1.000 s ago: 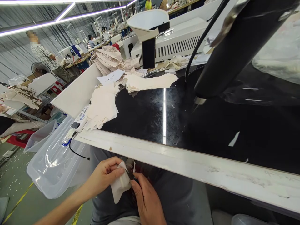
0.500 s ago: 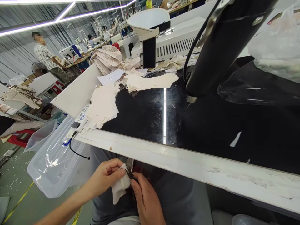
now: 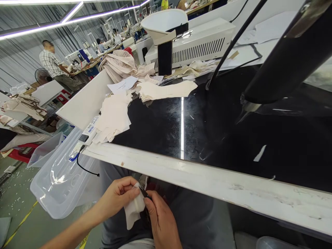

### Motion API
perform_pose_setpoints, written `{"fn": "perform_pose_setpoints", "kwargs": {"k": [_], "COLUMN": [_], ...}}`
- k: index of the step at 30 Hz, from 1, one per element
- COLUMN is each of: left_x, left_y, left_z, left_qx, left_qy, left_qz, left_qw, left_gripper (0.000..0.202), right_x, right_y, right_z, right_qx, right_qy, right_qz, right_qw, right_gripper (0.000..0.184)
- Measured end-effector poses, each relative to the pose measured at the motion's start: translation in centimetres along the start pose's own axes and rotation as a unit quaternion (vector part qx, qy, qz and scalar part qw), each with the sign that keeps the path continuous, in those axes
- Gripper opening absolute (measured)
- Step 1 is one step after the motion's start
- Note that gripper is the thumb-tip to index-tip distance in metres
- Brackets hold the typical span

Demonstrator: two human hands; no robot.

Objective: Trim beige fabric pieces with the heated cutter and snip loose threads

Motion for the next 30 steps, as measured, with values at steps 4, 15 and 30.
{"fn": "perform_pose_setpoints", "kwargs": {"k": [4,15,30], "left_x": [-0.04,-0.14,-0.07], "left_y": [0.36,0.66,0.34], "left_z": [0.05,0.02,-0.08], "left_qx": [-0.004,-0.009,-0.002], "left_qy": [-0.004,-0.015,-0.022], "left_qz": [-0.003,-0.009,0.008], "left_qw": [1.0,1.0,1.0], "left_gripper": [0.066,0.066,0.067], "right_x": [0.1,0.23,-0.1], "right_y": [-0.06,0.06,0.17], "right_z": [0.16,-0.14,-0.09], "right_qx": [0.007,0.011,0.018], "right_qy": [0.004,0.008,-0.021], "right_qz": [0.0,0.019,0.025], "right_qw": [1.0,1.0,0.999], "right_gripper": [0.051,0.051,0.052]}}
Point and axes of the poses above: each hand's wrist, its own z-axis towards the middle knuckle, its own x-axis out of the palm, y = z × x, the point moved 9 cm from there along z, towards the middle knuckle, and after that the axes turned 6 degrees about y, right-handed, at the moved point
